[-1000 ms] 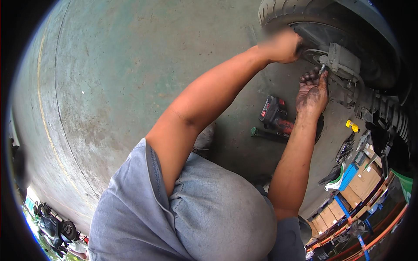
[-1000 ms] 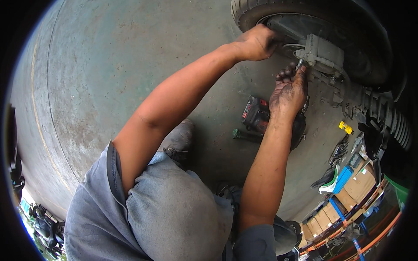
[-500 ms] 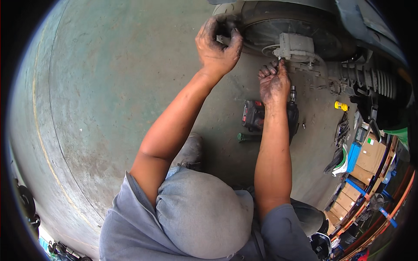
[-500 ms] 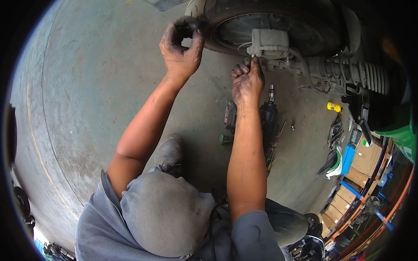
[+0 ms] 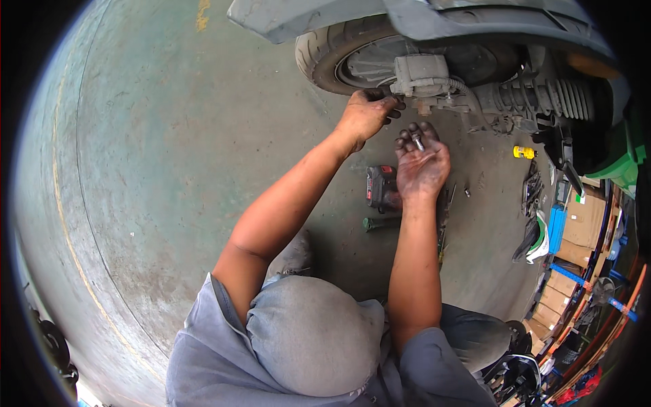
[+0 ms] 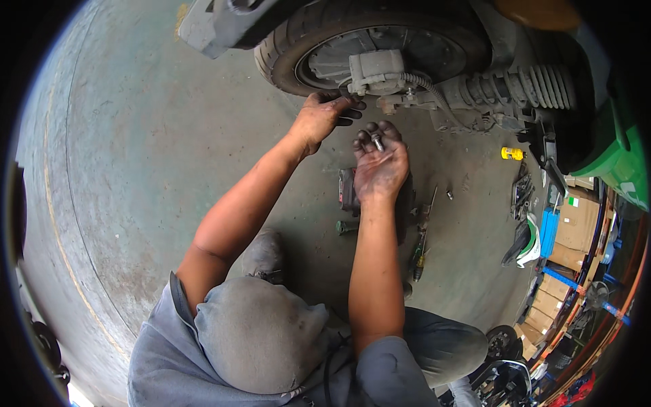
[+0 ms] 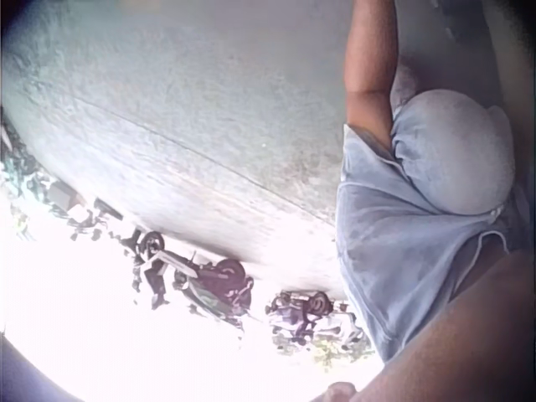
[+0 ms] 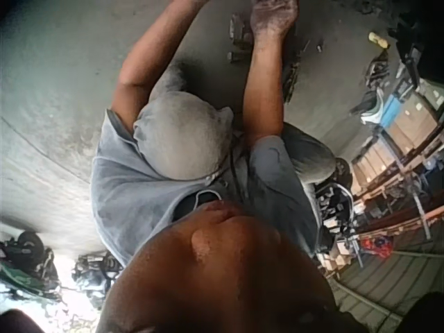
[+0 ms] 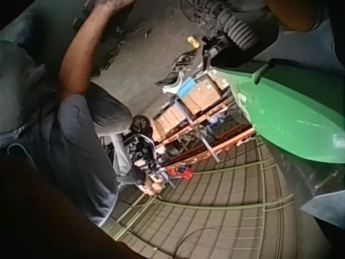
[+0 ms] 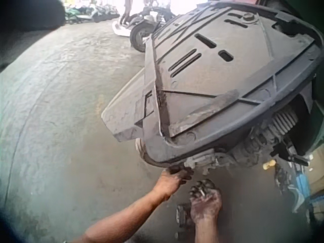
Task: The person removes a brake caliper from a motorcycle using a power tool, then cleans the caliper housing and brake pads with a wire brush and screwdriver by hand.
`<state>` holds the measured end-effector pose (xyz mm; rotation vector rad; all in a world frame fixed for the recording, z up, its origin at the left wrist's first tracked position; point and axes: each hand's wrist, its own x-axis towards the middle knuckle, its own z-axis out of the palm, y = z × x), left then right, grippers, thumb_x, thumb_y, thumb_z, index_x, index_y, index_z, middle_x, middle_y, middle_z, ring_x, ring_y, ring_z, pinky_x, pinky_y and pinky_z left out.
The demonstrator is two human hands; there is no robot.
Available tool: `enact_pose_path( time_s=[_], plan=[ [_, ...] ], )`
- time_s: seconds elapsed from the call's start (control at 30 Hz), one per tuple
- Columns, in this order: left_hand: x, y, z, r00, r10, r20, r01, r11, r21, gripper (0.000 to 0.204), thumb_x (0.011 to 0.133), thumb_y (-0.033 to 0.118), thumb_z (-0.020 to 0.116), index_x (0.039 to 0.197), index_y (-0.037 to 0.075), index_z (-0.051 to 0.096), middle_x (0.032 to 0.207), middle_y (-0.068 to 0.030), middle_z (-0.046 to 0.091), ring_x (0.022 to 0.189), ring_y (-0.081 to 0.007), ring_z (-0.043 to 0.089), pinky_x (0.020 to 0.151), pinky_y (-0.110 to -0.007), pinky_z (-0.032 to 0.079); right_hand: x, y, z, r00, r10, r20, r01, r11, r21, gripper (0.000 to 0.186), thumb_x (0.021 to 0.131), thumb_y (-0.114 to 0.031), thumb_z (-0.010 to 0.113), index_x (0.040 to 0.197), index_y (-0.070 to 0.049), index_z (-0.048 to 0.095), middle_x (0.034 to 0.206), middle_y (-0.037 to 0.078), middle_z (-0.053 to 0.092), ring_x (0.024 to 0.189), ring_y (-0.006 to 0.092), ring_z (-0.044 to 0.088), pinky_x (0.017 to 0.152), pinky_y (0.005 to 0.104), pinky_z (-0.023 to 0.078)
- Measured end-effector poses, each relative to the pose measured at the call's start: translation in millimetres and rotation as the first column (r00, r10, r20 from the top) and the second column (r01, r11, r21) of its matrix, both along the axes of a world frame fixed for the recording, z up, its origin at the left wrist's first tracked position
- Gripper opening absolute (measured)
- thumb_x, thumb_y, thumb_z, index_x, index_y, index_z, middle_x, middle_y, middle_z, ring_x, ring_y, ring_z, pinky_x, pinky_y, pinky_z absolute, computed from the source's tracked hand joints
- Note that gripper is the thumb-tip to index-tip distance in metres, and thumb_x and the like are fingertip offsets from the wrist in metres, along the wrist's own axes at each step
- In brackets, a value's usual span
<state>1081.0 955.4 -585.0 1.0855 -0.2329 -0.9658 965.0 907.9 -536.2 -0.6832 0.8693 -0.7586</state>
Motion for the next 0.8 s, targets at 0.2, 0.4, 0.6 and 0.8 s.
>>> enact_pose_path(
  time_s=[0.2, 0.4, 0.6, 0.8],
  plan=[
    [-6, -6, 10, 0.999, 0.022, -0.037, -0.022, 1.0, -0.003, 0.03, 0.089, 0.022, 0.058, 0.106, -0.002, 0.063, 0.099, -0.01, 0.068, 0.087, -0.0184, 0.065, 0.078, -0.03, 0.05, 24, -73, 8, 0.978, 0.206, -0.029, -0.207, 0.978, -0.039, 0.034, 0.093, -0.041, 0.049, 0.09, -0.006, 0.052, 0.072, 0.003, 0.045, 0.061, 0.0129, 0.042, 0.054, 0.0264, 0.034],
    [-7, -7, 4, 0.996, 0.062, -0.064, -0.064, 0.998, -0.024, 0.027, 0.089, 0.021, 0.058, 0.103, -0.001, 0.063, 0.093, -0.0086, 0.069, 0.08, -0.0166, 0.064, 0.073, -0.03, 0.049, 29, -68, 1, 0.988, 0.104, -0.111, -0.128, 0.962, -0.241, 0.021, 0.097, -0.027, 0.05, 0.089, -0.007, 0.053, 0.068, -0.002, 0.043, 0.058, 0.008, 0.04, 0.05, 0.0233, 0.032],
    [-16, 5, 7, 0.985, -0.016, -0.173, 0.005, 0.998, -0.065, 0.034, 0.091, 0.025, 0.056, 0.111, -0.002, 0.059, 0.1, -0.0109, 0.067, 0.085, -0.019, 0.064, 0.079, -0.031, 0.05, 32, -61, 3, 0.881, -0.206, -0.426, -0.14, 0.747, -0.65, 0.023, 0.096, -0.027, 0.05, 0.087, -0.006, 0.054, 0.067, -0.001, 0.045, 0.056, 0.0071, 0.043, 0.049, 0.0249, 0.034],
    [-16, 21, -10, 0.989, -0.076, -0.13, 0.068, 0.996, -0.064, 0.038, 0.092, 0.027, 0.054, 0.117, -0.001, 0.056, 0.102, -0.0118, 0.066, 0.086, -0.0194, 0.064, 0.079, -0.031, 0.05, -11, -40, -4, 0.917, 0.032, -0.397, -0.116, 0.975, -0.188, 0.026, 0.095, -0.029, 0.049, 0.083, -0.007, 0.057, 0.07, 0.002, 0.057, 0.053, 0.0081, 0.05, 0.045, 0.0235, 0.038]
  ],
)
